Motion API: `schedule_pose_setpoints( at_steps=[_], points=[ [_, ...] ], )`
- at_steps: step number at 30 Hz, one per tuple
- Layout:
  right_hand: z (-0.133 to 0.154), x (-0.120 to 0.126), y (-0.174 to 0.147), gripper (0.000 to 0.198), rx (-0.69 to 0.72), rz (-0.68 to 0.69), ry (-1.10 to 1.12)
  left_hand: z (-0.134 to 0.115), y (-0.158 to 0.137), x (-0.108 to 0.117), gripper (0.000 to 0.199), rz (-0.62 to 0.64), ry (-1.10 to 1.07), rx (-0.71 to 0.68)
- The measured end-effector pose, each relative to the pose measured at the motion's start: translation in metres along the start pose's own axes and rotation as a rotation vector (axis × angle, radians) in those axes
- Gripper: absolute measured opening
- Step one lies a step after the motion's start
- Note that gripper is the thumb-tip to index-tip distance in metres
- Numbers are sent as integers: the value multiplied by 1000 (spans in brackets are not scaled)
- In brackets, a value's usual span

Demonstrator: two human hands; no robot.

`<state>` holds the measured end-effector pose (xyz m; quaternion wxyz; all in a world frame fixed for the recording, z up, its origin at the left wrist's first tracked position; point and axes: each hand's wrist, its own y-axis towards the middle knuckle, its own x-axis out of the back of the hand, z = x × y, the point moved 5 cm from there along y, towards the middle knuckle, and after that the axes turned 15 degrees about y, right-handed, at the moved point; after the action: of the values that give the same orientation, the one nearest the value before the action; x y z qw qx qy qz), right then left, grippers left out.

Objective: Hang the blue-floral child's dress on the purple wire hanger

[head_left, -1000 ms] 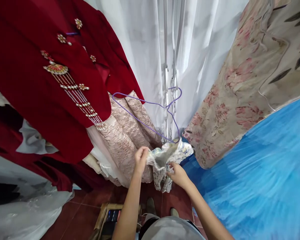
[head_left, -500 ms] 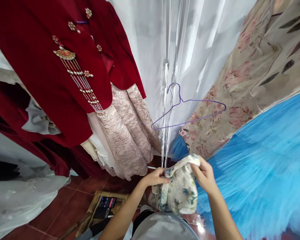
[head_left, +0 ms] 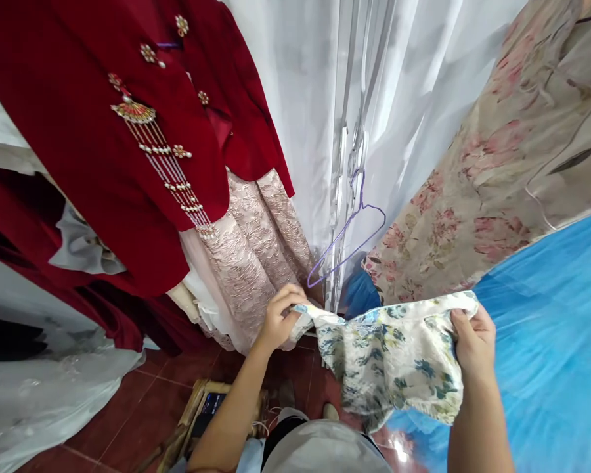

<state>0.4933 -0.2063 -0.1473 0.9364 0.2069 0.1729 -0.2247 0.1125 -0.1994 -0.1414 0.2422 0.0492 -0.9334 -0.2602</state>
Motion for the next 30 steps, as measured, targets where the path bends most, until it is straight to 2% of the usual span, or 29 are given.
schedule_pose_setpoints(
  at_steps=[4,7,9,11,14,17,22,25,28,30],
  points=[
    [-15,-11,9,35,-35,-26,45,-3,44,5,31,-40,-140,-10],
    [-33,-22,19,35,-71,-6,29,8,63,3,32,-58,-194,16],
    [-41,-28,33,33,-38,-5,-11,16,73,3,29,-40,-183,60],
    [-45,-36,53,30,29,-15,-54,20,83,1,27,47,-196,102],
    [-49,-50,90,27,136,-40,-103,18,96,-9,27,259,-275,171],
    [-57,-72,126,28,163,-16,-106,13,103,-21,35,431,-300,218],
    [-68,-114,168,41,108,121,-127,8,106,-27,44,623,-312,195],
    [-71,-141,182,49,41,297,-179,10,114,-19,47,687,-301,133],
    [-72,-161,184,42,31,481,-255,19,125,-14,49,691,-315,114],
    [-71,-164,178,42,44,555,-339,32,130,-14,49,624,-395,172]
  ],
)
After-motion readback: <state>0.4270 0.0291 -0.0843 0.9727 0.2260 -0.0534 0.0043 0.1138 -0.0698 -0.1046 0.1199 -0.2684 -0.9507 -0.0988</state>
